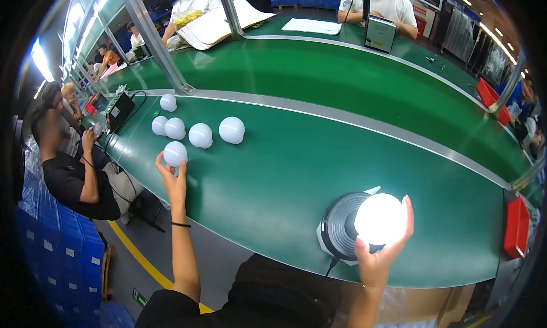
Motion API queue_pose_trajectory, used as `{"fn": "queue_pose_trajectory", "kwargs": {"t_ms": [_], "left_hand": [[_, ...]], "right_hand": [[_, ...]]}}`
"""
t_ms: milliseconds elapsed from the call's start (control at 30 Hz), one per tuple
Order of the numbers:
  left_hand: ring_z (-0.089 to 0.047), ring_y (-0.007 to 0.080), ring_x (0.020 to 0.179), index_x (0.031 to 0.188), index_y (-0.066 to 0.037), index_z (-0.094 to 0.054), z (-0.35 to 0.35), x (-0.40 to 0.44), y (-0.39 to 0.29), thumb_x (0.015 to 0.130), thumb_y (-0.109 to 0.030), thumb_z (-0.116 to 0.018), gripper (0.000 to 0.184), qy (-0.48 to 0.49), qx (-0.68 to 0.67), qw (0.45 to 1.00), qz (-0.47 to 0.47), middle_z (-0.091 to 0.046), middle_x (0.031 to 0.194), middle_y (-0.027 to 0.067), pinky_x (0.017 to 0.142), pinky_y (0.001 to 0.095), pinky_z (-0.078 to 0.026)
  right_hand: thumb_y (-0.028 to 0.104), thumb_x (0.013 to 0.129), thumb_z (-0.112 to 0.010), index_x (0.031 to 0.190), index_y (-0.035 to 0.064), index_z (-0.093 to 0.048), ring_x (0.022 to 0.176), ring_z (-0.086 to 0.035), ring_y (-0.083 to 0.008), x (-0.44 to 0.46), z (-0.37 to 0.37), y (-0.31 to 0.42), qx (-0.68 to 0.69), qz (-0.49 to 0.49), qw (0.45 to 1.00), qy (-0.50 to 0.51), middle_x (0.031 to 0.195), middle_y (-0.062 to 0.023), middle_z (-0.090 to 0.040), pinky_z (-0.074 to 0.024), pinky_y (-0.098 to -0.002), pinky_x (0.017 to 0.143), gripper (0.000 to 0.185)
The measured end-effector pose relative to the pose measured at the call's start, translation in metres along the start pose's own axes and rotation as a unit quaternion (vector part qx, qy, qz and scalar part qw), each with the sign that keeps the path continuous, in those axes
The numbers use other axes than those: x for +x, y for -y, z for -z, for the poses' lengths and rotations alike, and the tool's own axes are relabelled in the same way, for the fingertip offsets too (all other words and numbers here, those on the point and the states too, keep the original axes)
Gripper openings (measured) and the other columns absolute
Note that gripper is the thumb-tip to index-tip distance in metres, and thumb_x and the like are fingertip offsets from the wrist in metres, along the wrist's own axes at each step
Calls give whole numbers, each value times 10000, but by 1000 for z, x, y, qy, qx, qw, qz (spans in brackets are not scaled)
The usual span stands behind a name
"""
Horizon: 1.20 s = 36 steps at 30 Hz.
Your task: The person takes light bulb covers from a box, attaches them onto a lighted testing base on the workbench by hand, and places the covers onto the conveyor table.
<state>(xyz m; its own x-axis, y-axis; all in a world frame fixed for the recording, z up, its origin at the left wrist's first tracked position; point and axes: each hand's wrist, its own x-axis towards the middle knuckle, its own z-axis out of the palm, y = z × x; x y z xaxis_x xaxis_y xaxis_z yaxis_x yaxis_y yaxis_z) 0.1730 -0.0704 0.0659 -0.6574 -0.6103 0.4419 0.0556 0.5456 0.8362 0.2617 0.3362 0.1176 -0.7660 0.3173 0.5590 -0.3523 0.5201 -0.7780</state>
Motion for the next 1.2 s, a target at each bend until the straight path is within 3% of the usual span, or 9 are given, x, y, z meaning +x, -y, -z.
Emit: {"fn": "queue_pose_trajectory", "kwargs": {"t_ms": [233,367,467,533,633,767,933,1033,1200], "left_hand": [[-438,341,1198,1356,-63,-165,6,25,25,761,-178,-697,807,58,59,997,-2,-431,1269,265,972,419,-343],[-229,389,1292,1369,-49,-81,5,21,11,682,-145,-744,960,-63,37,990,-119,-151,1410,217,1030,484,-222],[-276,352,1249,1337,-61,-133,14,9,-78,662,-96,-729,901,-79,-10,982,-169,-220,1363,186,1018,462,-227],[-305,293,1196,1299,-88,-185,18,3,-138,619,-65,-732,873,-69,-144,956,-245,-243,1335,152,1014,426,-210],[-324,240,1163,1290,-108,-211,25,-23,-211,728,-87,-646,711,36,-408,881,-238,-283,1335,123,1011,404,-220],[-328,217,1158,1281,-98,-235,41,-53,-272,763,-134,-610,640,185,-671,715,65,-301,1331,104,998,409,-244],[-337,214,1134,1256,-97,-248,21,-69,-282,752,-134,-614,624,446,-651,592,160,-313,1296,100,983,404,-252],[-343,212,1120,1242,-97,-256,13,-73,-278,746,-134,-616,614,563,-589,559,154,-320,1274,98,974,401,-257],[-352,208,1097,1217,-96,-268,3,-75,-264,735,-134,-620,598,681,-497,524,116,-332,1239,94,959,397,-265]], "right_hand": [[434,700,-696,1356,-20,-234,1275,-295,-309,-2,2,1,-7,1,1000,12,1403,-175,-265,-247,-417,1045,922],[326,669,-734,1354,-16,-243,1261,-319,-313,0,4,-1,-28,25,999,25,1393,-177,-287,-263,-413,1039,909],[276,653,-749,1351,-15,-247,1251,-334,-313,2,4,0,-18,25,999,28,1388,-180,-294,-276,-412,1033,908],[261,649,-753,1349,-16,-250,1245,-341,-313,1,4,2,-13,18,999,29,1387,-182,-296,-282,-412,1030,906],[252,651,-753,1345,-18,-253,1238,-350,-313,2,3,3,-13,16,999,26,1383,-187,-299,-285,-411,1027,897],[253,659,-751,1343,-18,-254,1232,-356,-313,0,2,4,4,5,1000,25,1381,-194,-300,-288,-409,1025,888],[248,654,-758,1340,-15,-256,1223,-367,-309,-12,6,-15,-17,-50,998,35,1376,-195,-308,-300,-406,1020,891],[243,649,-762,1341,-9,-257,1220,-371,-307,-3,4,-13,-1,31,999,39,1373,-192,-315,-303,-405,1020,893],[239,644,-766,1338,-8,-258,1212,-381,-308,-3,5,-12,-18,22,999,45,1368,-197,-322,-313,-407,1014,894]]}}
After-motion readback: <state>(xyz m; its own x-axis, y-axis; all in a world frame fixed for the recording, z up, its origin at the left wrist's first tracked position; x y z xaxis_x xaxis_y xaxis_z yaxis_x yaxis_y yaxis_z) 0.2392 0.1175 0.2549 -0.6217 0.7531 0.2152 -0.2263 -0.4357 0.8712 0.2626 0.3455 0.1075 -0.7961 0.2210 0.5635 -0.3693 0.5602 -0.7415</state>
